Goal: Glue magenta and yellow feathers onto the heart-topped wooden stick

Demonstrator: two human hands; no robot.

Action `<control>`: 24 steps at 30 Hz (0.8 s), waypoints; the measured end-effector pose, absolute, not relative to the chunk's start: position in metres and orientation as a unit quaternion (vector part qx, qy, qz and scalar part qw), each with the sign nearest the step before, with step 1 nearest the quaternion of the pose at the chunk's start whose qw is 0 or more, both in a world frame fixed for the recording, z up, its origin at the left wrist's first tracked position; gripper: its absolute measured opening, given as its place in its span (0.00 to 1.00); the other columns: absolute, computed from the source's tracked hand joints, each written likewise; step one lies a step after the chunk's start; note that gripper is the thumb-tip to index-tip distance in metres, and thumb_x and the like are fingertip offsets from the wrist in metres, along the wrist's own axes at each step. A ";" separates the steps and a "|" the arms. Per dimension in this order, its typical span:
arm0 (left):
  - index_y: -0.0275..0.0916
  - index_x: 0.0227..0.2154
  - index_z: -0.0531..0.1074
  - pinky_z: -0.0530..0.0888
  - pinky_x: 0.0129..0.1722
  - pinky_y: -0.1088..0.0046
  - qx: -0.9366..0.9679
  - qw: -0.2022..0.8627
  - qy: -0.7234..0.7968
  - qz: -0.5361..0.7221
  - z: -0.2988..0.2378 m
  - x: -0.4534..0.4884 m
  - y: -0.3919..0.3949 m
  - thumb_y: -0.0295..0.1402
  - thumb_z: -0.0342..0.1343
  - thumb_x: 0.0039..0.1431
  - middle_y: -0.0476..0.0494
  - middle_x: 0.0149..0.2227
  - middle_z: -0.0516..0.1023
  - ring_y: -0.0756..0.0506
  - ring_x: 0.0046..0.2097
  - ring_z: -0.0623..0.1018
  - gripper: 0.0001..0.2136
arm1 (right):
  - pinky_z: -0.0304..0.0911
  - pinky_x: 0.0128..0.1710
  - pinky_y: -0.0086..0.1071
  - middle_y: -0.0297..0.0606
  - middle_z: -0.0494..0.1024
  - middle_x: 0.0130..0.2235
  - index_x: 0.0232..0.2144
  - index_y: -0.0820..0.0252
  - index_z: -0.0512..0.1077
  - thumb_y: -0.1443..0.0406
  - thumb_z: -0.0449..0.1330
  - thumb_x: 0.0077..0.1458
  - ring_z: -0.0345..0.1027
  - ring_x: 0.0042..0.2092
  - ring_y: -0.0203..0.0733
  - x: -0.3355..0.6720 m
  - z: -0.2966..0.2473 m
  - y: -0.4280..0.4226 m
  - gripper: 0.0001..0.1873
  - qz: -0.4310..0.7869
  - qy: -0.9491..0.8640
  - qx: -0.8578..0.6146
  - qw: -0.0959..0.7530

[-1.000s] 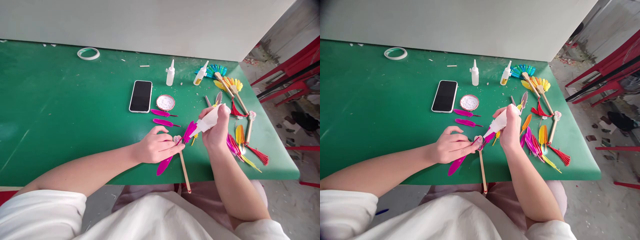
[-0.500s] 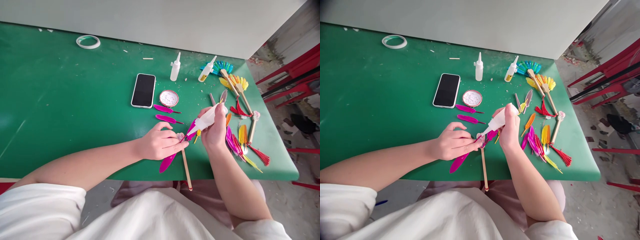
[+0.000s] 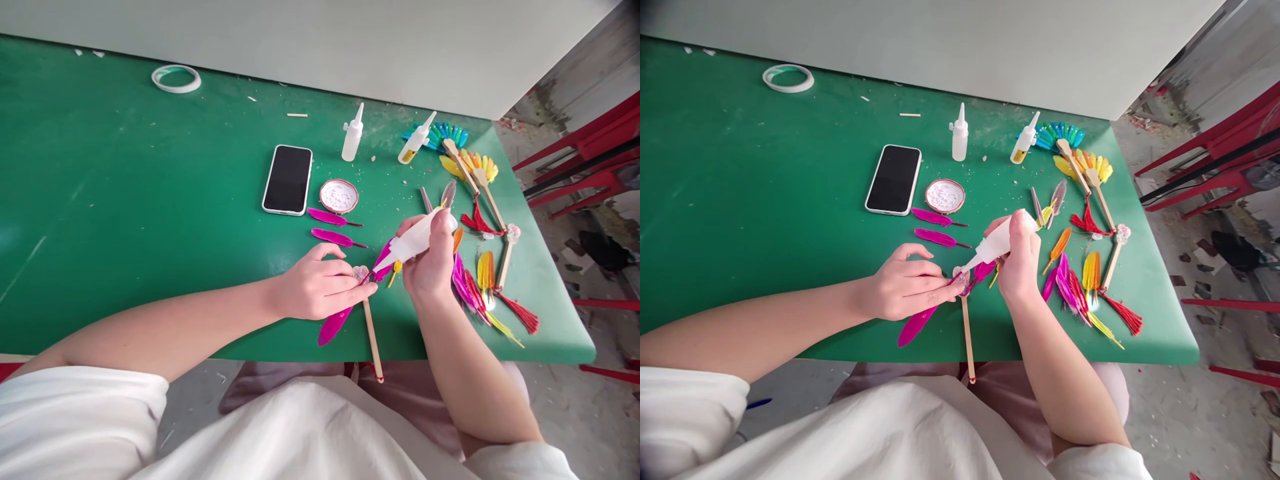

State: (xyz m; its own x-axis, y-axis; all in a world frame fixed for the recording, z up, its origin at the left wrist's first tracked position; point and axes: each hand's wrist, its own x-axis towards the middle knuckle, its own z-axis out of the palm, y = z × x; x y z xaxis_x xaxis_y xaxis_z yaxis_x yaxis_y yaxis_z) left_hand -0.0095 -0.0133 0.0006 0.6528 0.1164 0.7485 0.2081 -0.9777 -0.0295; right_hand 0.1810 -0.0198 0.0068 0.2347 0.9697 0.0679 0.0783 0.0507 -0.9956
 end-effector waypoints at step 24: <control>0.36 0.37 0.72 0.67 0.37 0.69 -0.905 0.053 -0.089 -0.412 0.000 -0.009 -0.013 0.25 0.59 0.52 0.54 0.28 0.79 0.54 0.30 0.75 0.09 | 0.51 0.16 0.32 0.32 0.63 0.18 0.19 0.56 0.67 0.47 0.44 0.56 0.59 0.19 0.33 0.176 0.012 -0.020 0.26 0.348 -0.451 -0.537 0.622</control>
State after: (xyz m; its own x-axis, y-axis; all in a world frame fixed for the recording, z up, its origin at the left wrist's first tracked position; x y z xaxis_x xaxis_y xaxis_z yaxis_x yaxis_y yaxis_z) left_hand -0.0087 -0.0130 0.0003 0.6438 0.1177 0.7561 0.2051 -0.9785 -0.0223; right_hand 0.1757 -0.0203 0.0125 0.3511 0.9174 0.1873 0.0519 0.1806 -0.9822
